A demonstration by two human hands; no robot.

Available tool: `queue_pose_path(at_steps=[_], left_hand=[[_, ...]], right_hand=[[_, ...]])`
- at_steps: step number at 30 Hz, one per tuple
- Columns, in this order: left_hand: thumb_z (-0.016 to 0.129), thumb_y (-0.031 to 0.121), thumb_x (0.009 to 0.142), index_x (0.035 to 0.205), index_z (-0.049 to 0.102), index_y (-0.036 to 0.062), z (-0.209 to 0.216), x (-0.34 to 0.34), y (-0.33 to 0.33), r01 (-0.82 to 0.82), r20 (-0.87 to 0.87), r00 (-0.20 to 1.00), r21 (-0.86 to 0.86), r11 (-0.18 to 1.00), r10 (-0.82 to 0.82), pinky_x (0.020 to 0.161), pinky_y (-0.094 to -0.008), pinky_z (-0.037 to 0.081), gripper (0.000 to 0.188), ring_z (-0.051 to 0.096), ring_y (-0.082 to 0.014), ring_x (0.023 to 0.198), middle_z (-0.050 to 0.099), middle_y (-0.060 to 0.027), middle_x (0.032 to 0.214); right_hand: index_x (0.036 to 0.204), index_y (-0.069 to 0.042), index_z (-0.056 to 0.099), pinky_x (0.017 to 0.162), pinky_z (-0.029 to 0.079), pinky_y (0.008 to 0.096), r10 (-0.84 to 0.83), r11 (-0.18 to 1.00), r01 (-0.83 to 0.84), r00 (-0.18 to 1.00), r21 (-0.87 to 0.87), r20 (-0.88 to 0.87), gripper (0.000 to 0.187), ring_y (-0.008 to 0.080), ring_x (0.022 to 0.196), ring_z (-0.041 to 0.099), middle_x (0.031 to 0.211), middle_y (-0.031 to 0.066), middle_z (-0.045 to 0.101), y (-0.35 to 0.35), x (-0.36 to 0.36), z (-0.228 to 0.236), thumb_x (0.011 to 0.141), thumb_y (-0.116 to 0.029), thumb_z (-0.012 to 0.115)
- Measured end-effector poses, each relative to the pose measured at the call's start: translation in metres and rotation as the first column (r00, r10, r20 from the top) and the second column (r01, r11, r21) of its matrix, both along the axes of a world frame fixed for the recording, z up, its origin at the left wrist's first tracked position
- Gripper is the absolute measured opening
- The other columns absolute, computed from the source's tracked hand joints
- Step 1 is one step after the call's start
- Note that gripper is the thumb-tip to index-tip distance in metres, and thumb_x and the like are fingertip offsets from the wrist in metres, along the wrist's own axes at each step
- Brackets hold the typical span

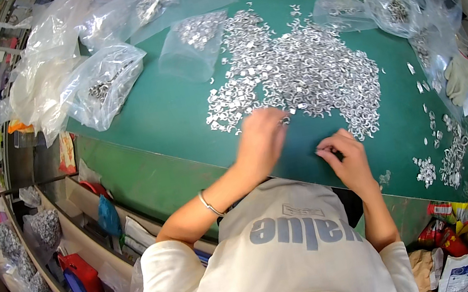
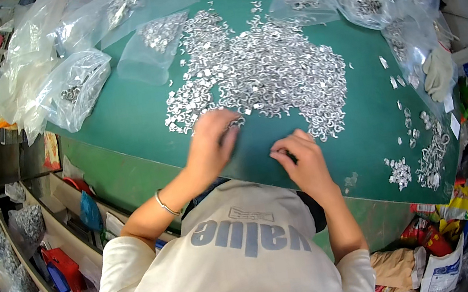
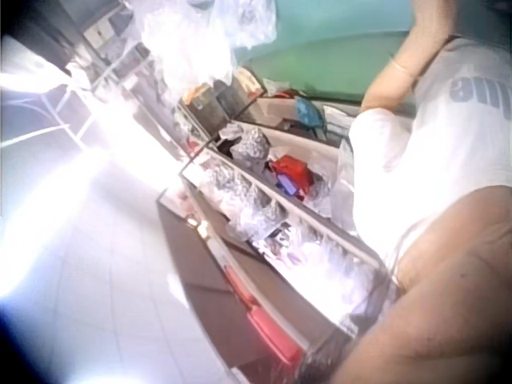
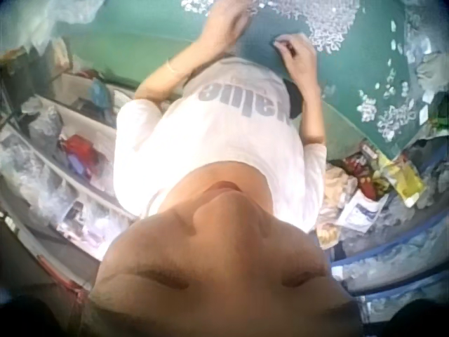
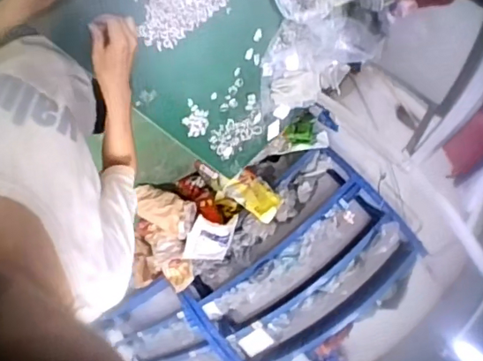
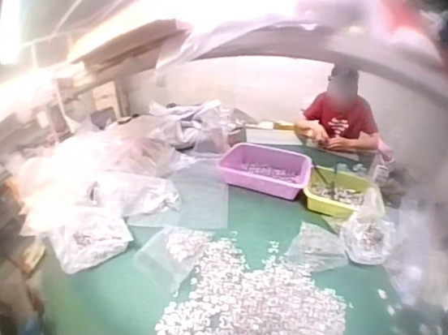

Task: The person assembles small metal hardware components by hand on a green workbench. They pick up a hook-shaped piece and a rectangular piece, fit them together, and place the assembled unit into a small pile. The process is repeated continuously throughout the clip.

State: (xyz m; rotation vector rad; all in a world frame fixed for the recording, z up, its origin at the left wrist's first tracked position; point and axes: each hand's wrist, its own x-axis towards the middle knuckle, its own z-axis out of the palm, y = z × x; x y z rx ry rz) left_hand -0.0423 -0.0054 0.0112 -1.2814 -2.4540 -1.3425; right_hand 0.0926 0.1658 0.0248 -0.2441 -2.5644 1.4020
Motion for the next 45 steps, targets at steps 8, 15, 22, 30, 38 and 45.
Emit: queue_pose_path(at_steps=[8,15,22,30,38,45], left_hand=[[0.069,0.005,0.079,0.098,0.067,0.0045,-0.011,-0.051,-0.01,-0.171,-0.093,0.984,-0.23,0.958,0.153,0.082,-0.0381,0.038,0.019,0.053,-0.0257,0.095,0.059,-0.0062,0.102],[0.069,0.002,0.078,0.091,0.066,0.0033,-0.01,-0.058,-0.01,-0.089,-0.069,0.995,-0.167,0.982,0.079,0.079,-0.0379,0.042,0.014,0.058,-0.0275,0.091,0.062,-0.0072,0.095],[0.069,0.0,0.079,0.091,0.064,0.0003,-0.014,0.01,-0.002,0.149,0.244,0.957,0.043,0.988,-0.155,0.072,-0.0381,0.052,0.013,0.062,-0.0319,0.083,0.063,-0.0144,0.093],[0.068,0.002,0.077,0.1,0.065,0.0021,-0.007,0.0,0.004,0.131,0.137,0.982,-0.008,0.991,-0.128,0.077,-0.0391,0.049,0.024,0.06,-0.0303,0.09,0.061,-0.0115,0.1],[0.068,0.001,0.077,0.099,0.064,0.0038,-0.017,-0.055,0.027,0.131,-0.072,0.986,-0.215,0.968,-0.15,0.08,-0.0391,0.042,0.023,0.055,-0.0297,0.095,0.058,-0.0093,0.103],[0.066,-0.001,0.079,0.101,0.06,0.0036,-0.016,-0.057,0.019,0.182,0.028,0.983,-0.162,0.97,-0.18,0.081,-0.0393,0.042,0.023,0.057,-0.0294,0.092,0.06,-0.0106,0.098]], right_hand=[[0.083,-0.005,0.064,0.071,0.04,0.0382,-0.057,0.913,0.127,0.98,0.387,-0.189,0.01,0.027,0.078,0.052,0.081,0.0078,0.058,-0.008,-0.055,-0.002,0.077,-0.006,0.072],[0.093,-0.005,0.062,0.079,0.037,0.0382,0.055,0.774,0.027,0.992,0.632,-0.109,0.019,0.024,0.09,0.052,0.092,0.0048,0.056,-0.013,-0.074,-0.017,0.077,-0.011,0.071],[0.096,-0.006,0.062,0.08,0.037,0.0384,0.079,0.766,-0.005,0.993,0.643,-0.086,0.02,0.0227,0.091,0.052,0.095,0.0044,0.056,-0.009,-0.072,-0.016,0.078,-0.011,0.069],[0.1,-0.004,0.061,0.081,0.038,0.0377,0.152,0.728,-0.095,0.988,0.679,-0.024,0.021,0.0231,0.094,0.052,0.102,0.0062,0.057,0.001,-0.062,-0.011,0.08,-0.008,0.062],[0.1,-0.003,0.061,0.082,0.039,0.0377,0.167,0.791,-0.113,0.985,0.602,-0.034,0.021,0.0254,0.095,0.052,0.103,0.008,0.058,0.0,-0.054,-0.011,0.08,-0.004,0.062],[0.096,-0.003,0.063,0.079,0.039,0.0386,0.134,0.871,-0.113,0.991,0.477,-0.009,0.022,0.027,0.091,0.053,0.098,0.0087,0.058,0.004,-0.042,0.0,0.075,-0.001,0.068]])
